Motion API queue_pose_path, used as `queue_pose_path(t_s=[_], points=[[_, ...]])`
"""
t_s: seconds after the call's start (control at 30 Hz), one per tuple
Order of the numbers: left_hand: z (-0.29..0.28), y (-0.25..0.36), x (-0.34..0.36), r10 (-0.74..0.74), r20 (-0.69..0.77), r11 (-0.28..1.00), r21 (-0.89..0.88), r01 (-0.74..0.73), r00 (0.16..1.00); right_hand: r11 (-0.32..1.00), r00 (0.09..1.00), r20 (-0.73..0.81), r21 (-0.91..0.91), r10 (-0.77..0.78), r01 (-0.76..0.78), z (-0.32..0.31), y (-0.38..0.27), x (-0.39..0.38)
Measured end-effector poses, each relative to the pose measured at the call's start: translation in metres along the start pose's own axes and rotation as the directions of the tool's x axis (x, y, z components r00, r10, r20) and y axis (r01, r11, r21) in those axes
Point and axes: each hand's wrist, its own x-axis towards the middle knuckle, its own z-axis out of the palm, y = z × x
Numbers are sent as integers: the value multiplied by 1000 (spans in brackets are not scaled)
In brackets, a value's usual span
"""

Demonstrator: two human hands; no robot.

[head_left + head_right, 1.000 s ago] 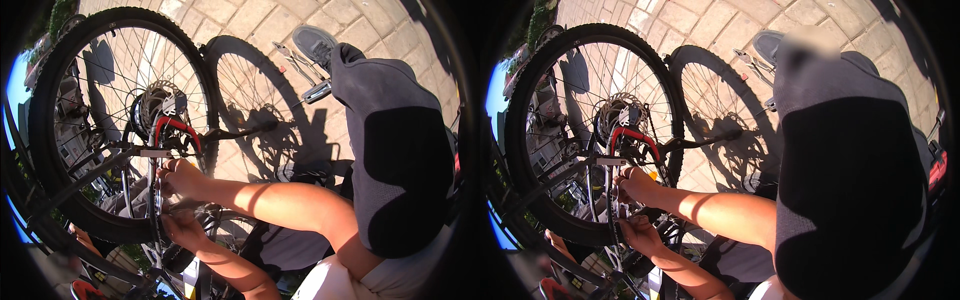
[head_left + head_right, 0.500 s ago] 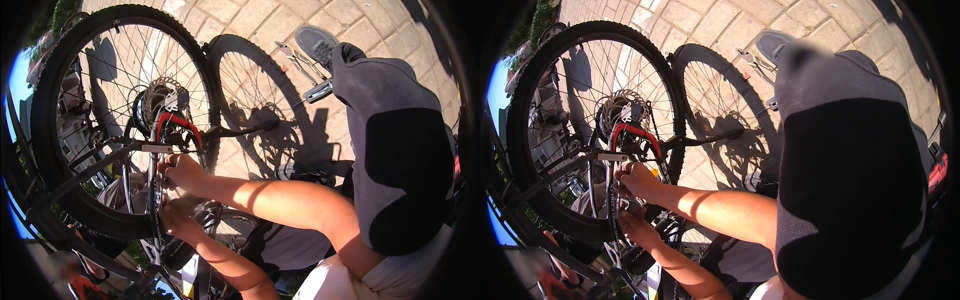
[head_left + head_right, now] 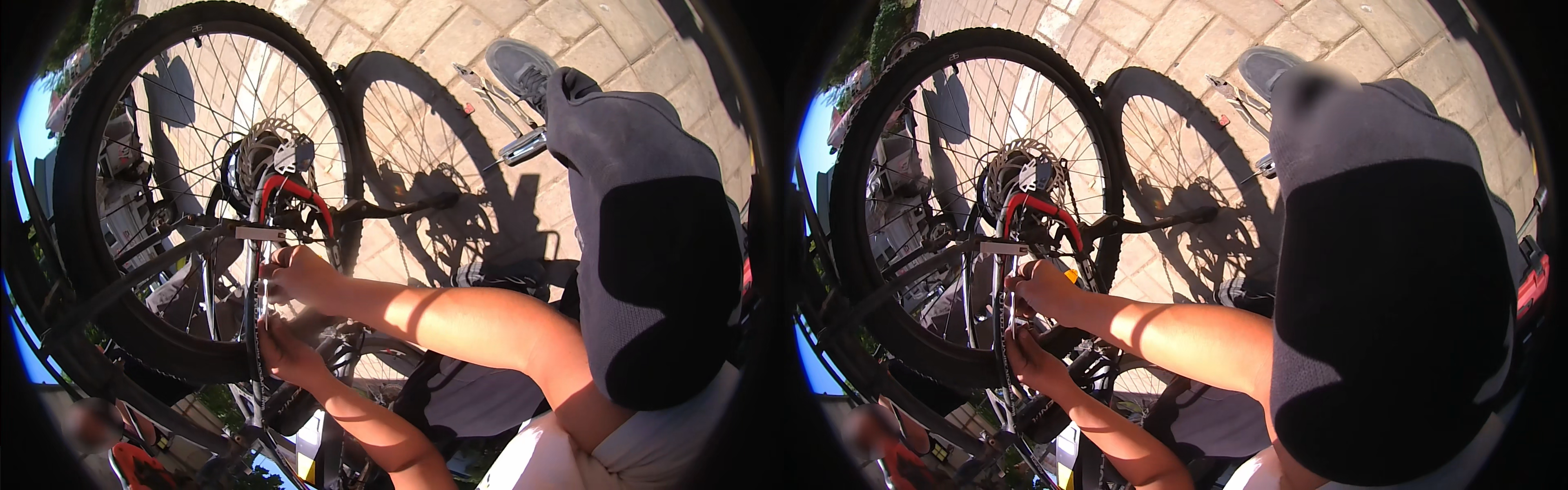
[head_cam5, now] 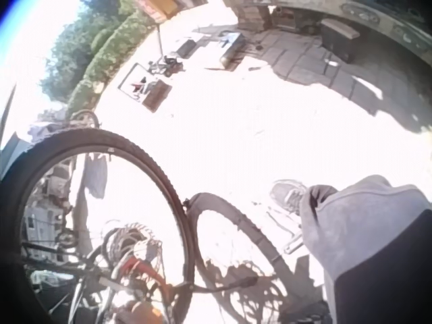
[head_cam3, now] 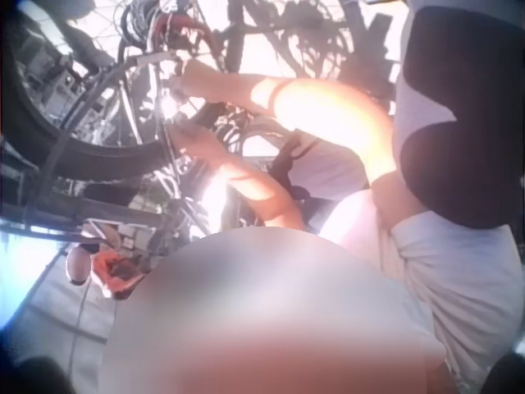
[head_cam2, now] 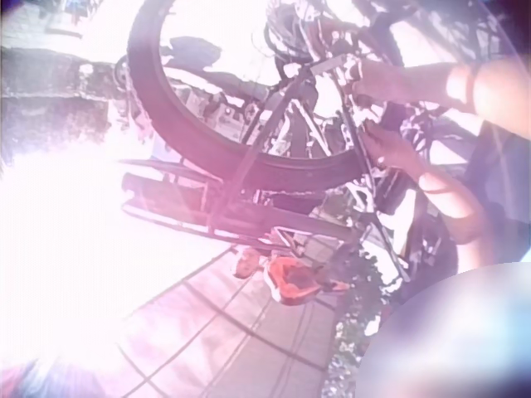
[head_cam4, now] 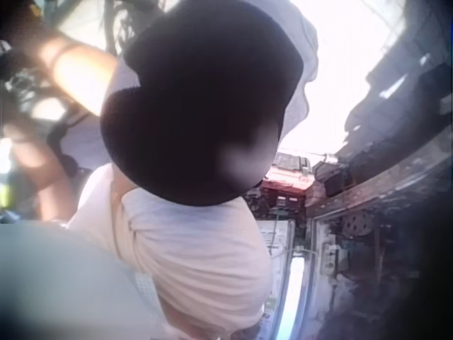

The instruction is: The person sits on the ground and works on the rear derailleur and chain of a bicycle. They use pliers to manipulate the chain and adjust the derailleur, then rotate the pedals to test the chain movement.

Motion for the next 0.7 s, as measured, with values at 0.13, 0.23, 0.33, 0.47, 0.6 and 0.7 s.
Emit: queue_pose_path(t_s=[0.13,0.23,0.33,0.47,0.6,0.7], points=[[9,-8,1,154,-60,985,86,-148,986,1000,1000,3,-21,-20,20,-2,3,4],[12,9,-7,-115,-3,929,-355,106,993,999,1000,-1,51,-2,2,-1,0,4],[4,23,-10,-544,223,489,-700,521,809,999,1000,-21,35,13,-12,1,-4,-3],[-3,13,-7,-315,759,-117,-626,771,569,993,995,-26,67,-92,94,5,0,2],[-5,27,4,-262,750,-318,-661,680,607,984,998,-32,-171,-59,52,-5,3,6],[-7,33,12,-220,782,-451,-612,650,584,951,991,-27,-286,-132,119,-18,0,5]])
